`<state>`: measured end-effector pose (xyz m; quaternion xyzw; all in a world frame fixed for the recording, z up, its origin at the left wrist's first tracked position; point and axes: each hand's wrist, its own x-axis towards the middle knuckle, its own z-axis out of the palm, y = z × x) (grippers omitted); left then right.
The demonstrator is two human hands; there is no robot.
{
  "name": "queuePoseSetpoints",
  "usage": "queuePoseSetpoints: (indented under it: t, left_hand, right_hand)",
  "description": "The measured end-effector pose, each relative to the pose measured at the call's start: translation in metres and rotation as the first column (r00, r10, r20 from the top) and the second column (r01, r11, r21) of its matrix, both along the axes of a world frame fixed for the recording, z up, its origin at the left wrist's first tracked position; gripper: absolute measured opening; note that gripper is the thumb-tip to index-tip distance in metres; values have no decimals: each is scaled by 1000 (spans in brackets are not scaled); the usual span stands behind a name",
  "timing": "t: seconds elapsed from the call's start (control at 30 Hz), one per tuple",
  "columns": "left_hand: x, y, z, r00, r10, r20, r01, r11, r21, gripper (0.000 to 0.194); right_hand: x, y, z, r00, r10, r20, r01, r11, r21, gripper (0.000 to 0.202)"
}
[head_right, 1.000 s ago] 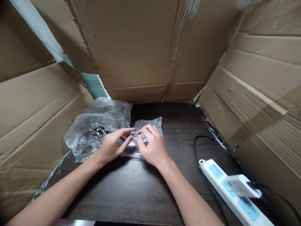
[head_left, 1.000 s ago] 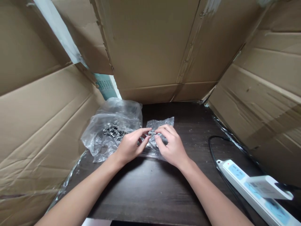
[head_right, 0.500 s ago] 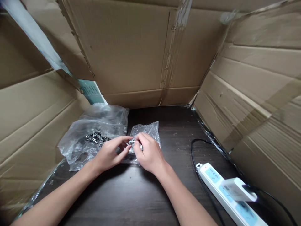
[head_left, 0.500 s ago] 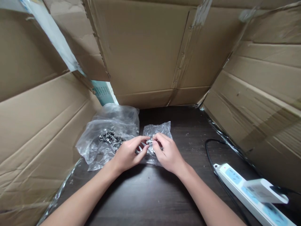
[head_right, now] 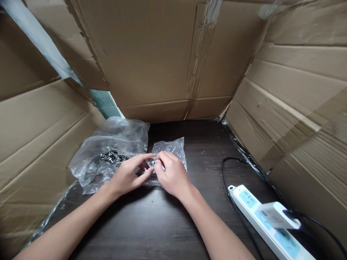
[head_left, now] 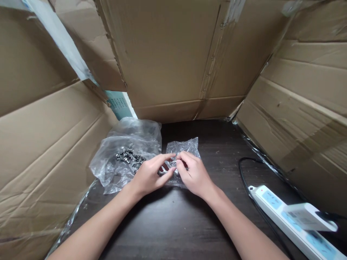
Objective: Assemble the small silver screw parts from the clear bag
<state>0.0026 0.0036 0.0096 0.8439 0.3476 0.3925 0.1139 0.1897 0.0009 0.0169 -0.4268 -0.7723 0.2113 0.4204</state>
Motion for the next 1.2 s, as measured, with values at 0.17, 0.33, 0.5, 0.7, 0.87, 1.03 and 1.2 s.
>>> queuePoseSetpoints:
  t: [0.17,0.33,0.5,0.7,0.87,1.03,1.2]
  left_hand:
    - [-1,2,-1,1000,20,-14,-20,1000,18,24]
    - [0,2,-1,999,41,-4,-40,998,41,22]
    - [0,2,0,1000,2,26,-2,1000,-1,32]
    - [-1,2,1,1000,-13,0,13,1000,0,29]
    - [-1,2,2,1000,26,-15,-26,999,32,24]
    - [1,1,4,999,44,21,-45,998,39,21]
    - [4,0,6,995,65,79,-65,998,0,20]
  right_hand:
    - [-1,0,2,999,-9,-53,7,999,-38,18]
    - [-3,0,4,994,-2,-113,-10,994,-112,20]
    - [-2,0,4,991,16,-133,-36,988,-150,20]
    - [-2,0,5,992,19,-125,-40,985,-170,21]
    - [-1,1,7,991,2,-137,-25,985,-168,20]
    - [2,2,10,991,-3,-136,-23,983,-185,18]
    - [6,3,12,994,18,-112,-42,975,-217,20]
